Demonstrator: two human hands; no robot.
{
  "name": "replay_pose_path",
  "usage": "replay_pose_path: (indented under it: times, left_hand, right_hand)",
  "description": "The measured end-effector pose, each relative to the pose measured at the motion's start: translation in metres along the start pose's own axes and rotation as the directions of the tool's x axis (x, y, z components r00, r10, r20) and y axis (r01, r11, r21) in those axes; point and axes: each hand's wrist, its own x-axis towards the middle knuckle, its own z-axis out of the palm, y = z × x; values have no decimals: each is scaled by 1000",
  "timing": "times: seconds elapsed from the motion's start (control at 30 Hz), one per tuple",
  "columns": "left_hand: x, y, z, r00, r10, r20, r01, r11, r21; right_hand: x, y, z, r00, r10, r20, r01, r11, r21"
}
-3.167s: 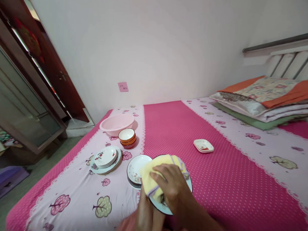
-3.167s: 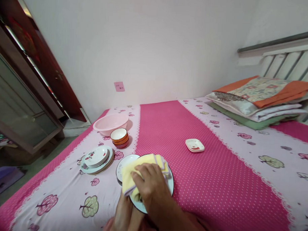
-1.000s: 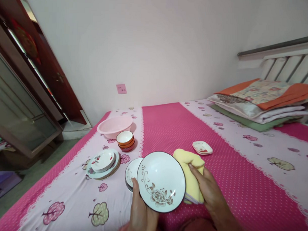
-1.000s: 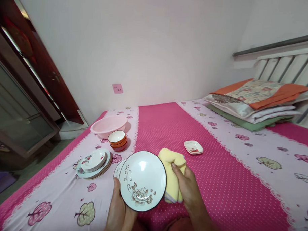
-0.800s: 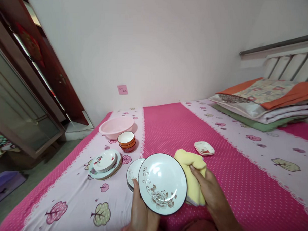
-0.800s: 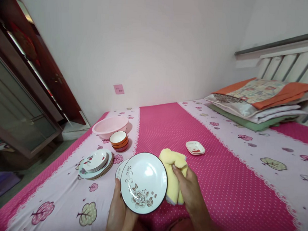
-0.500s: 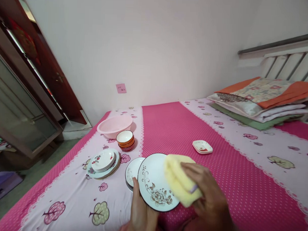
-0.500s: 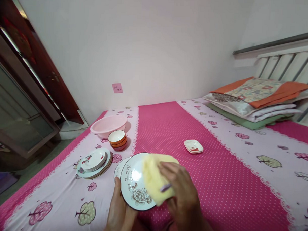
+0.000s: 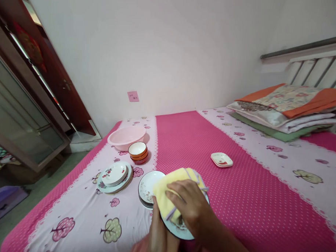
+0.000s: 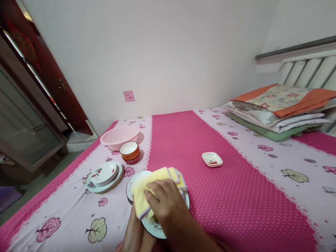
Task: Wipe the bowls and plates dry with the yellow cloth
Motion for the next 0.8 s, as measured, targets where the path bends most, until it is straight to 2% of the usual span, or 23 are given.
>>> replay_pose_path:
  times: [0.03, 0.07, 0.1, 0.13, 0.17, 0.23, 0.27, 0.37, 0.4, 0.43, 0.47, 0.57, 0.6, 0.63, 0.73, 0.8]
  left_hand:
    - [-2, -1, 2, 1000, 0, 2, 0, 1000, 11]
    - [-3, -1, 2, 996, -42, 75, 43, 999, -10]
    - [-3, 0, 1, 975, -102, 196, 115, 992, -55]
    - [-2, 2, -1, 939, -143, 312, 188, 975, -120]
    - [0, 4, -4, 886, -170, 432, 274, 943, -191]
    - [7, 8, -9, 775, -160, 612, 415, 859, -301]
    - [11, 9, -11, 754, -138, 643, 438, 834, -335]
    - [20, 11, -14, 800, -112, 589, 386, 848, -363]
    - [21, 13, -15, 804, -129, 580, 391, 850, -354]
    - [20, 14, -15, 787, -169, 593, 426, 845, -325]
    - [19, 17, -16, 749, -228, 622, 480, 834, -272]
    - [12, 26, -18, 572, -405, 713, 616, 786, -48]
    - [10, 27, -19, 531, -427, 732, 629, 778, -3]
    - [10, 27, -20, 516, -418, 748, 622, 783, 9]
    - [13, 20, -21, 539, -330, 775, 565, 824, -42]
    - [14, 15, -20, 549, -314, 775, 551, 833, -53]
  right_hand:
    - [4, 7, 0, 1000, 18, 24, -17, 1000, -13]
    - [6, 15, -2, 998, 36, 46, -35, 999, -29]
    - [6, 22, -4, 997, 57, 56, -54, 997, -53]
    - [4, 29, -6, 995, 75, 63, -70, 994, -79]
    - [1, 34, -9, 994, 87, 60, -81, 991, -105]
    - [-10, 39, -17, 991, 111, 79, -100, 986, -135]
    - [-16, 37, -21, 987, 128, 98, -114, 984, -137]
    - [-31, 18, -31, 972, 172, 160, -158, 983, -97]
    - [-35, 9, -32, 969, 165, 183, -155, 986, -67]
    - [-38, -1, -32, 976, 130, 174, -127, 991, -31]
    - [-40, -10, -31, 979, 93, 183, -95, 995, 4]
    - [-45, -25, -24, 995, -42, 92, 40, 999, 23]
    - [-46, -25, -22, 995, -66, 76, 67, 998, -4]
    - [-47, -24, -21, 994, -73, 88, 76, 996, -41]
    - [-52, -17, -23, 988, -71, 138, 93, 983, -157]
    - [-57, -12, -23, 990, -73, 118, 95, 977, -192]
